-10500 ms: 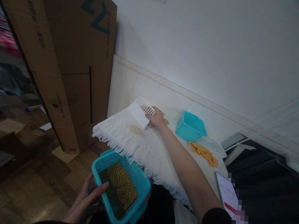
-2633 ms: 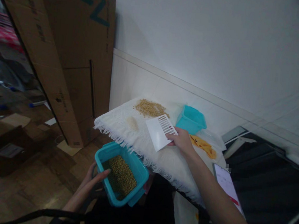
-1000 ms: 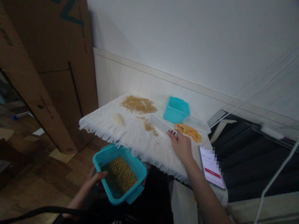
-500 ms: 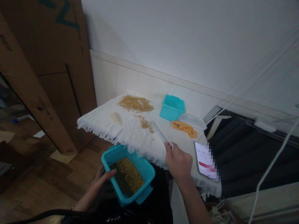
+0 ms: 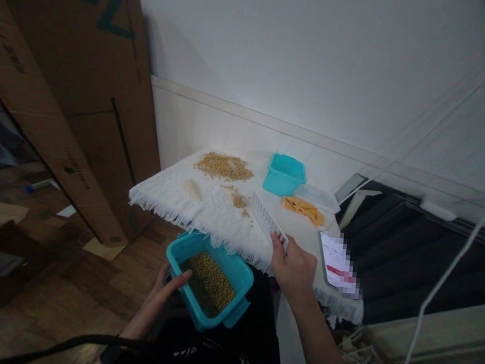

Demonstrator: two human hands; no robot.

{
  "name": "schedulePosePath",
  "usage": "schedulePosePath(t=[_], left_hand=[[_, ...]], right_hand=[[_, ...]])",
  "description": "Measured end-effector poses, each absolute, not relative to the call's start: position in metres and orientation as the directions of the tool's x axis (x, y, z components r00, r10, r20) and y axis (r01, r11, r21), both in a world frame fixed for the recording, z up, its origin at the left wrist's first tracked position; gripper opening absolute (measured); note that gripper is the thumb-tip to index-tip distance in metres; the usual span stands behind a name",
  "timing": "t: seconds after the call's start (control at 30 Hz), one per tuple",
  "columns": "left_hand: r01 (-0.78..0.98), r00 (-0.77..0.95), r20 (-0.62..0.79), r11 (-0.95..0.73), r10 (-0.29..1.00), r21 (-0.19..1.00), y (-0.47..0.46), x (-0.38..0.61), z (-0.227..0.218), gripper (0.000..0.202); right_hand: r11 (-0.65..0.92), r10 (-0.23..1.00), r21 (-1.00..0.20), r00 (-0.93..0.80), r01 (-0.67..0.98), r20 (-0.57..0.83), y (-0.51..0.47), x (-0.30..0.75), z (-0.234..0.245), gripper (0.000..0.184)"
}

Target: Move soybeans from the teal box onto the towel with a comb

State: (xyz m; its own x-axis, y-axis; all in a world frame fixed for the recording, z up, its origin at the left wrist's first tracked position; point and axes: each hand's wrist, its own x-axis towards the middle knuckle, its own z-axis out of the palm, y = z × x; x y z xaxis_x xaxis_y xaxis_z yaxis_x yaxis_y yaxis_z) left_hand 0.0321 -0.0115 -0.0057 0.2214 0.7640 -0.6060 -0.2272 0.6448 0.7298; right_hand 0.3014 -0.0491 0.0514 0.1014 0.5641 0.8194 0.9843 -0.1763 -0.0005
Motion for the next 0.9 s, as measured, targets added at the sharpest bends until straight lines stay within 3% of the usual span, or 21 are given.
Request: schedulePosePath(t=[0.23, 0.47, 0.63, 0.9], left_hand=[[-0.242, 0.221, -0.583, 0.623, 0.782, 0.744, -0.016, 0.033, 0.0, 0.087], [-0.244, 0.199, -0.585, 0.618, 0.786, 0.747, -0.013, 0.03, -0.005, 0.09], [-0.261, 0.192, -0.588, 0.618, 0.786, 0.741, -0.011, 0.029, -0.005, 0.092], [-0.264, 0.206, -0.561, 0.598, 0.802, 0.757, -0.015, 0.028, 0.005, 0.092]], right_hand=[[-0.076, 0.559, 0.032, 0.016, 0.997, 0.829, -0.048, 0.283, 0.052, 0.037], [-0.11, 0.526, 0.072, -0.004, 0.991, 0.85, -0.057, 0.283, 0.057, 0.038], [-0.049, 0.551, 0.055, -0.019, 0.997, 0.834, -0.053, 0.279, 0.058, 0.038], [-0.114, 0.58, 0.075, 0.006, 0.991, 0.815, -0.07, 0.283, 0.057, 0.032]])
